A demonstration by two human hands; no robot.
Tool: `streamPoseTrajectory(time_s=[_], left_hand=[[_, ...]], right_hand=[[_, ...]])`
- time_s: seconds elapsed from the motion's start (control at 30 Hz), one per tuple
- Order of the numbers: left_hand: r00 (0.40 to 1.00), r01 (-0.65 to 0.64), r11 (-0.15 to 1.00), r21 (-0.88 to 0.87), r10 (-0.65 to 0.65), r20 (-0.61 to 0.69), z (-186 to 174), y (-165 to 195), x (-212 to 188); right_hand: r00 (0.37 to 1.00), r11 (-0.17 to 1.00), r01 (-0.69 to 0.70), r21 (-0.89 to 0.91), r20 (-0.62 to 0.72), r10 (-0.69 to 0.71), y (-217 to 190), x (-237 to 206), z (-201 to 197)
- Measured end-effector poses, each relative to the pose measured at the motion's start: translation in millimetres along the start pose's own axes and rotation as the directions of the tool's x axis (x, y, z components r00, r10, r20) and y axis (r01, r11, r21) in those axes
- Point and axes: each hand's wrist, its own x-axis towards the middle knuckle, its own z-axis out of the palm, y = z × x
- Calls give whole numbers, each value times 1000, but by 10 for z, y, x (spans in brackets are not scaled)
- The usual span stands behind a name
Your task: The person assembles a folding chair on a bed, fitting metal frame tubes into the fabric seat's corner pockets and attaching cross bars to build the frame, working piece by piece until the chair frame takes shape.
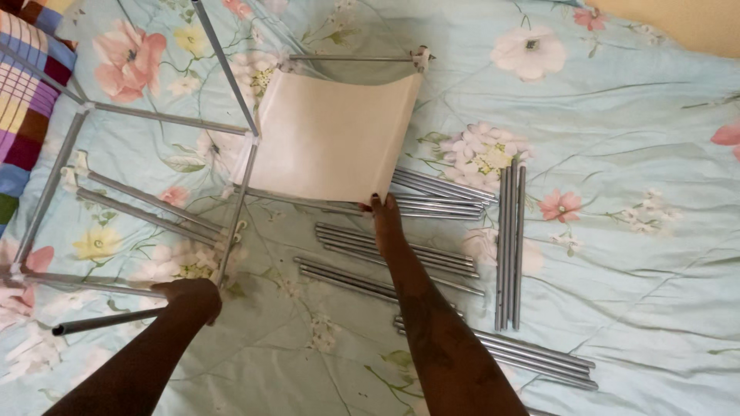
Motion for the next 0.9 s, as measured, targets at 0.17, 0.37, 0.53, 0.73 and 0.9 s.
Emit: streamPoseTrajectory(time_s=[0.17, 0.37, 0.53, 0.73, 0.9], left_hand=[[984, 23, 996, -88, -38, -173, 348, -144, 268], [932, -187, 981, -50, 162, -324, 467, -476, 115], [971, -143, 980, -136, 113, -209, 236, -719, -35], [961, -108, 974, -199, 52, -270, -151, -1071, -197], [951, -92, 969, -230, 17, -307, -277, -1234, -264]], right_hand=[[988, 988, 141, -65, -46, -145, -182, -35, 66], [788, 678, 174, -715, -311, -530, -585, -92, 317], [705, 390, 237, -890, -119, -700, -871, -228, 644], [695, 387, 250, -888, -114, -710, -958, -272, 916], [774, 536, 133, -834, -251, -582, -1006, -229, 857]])
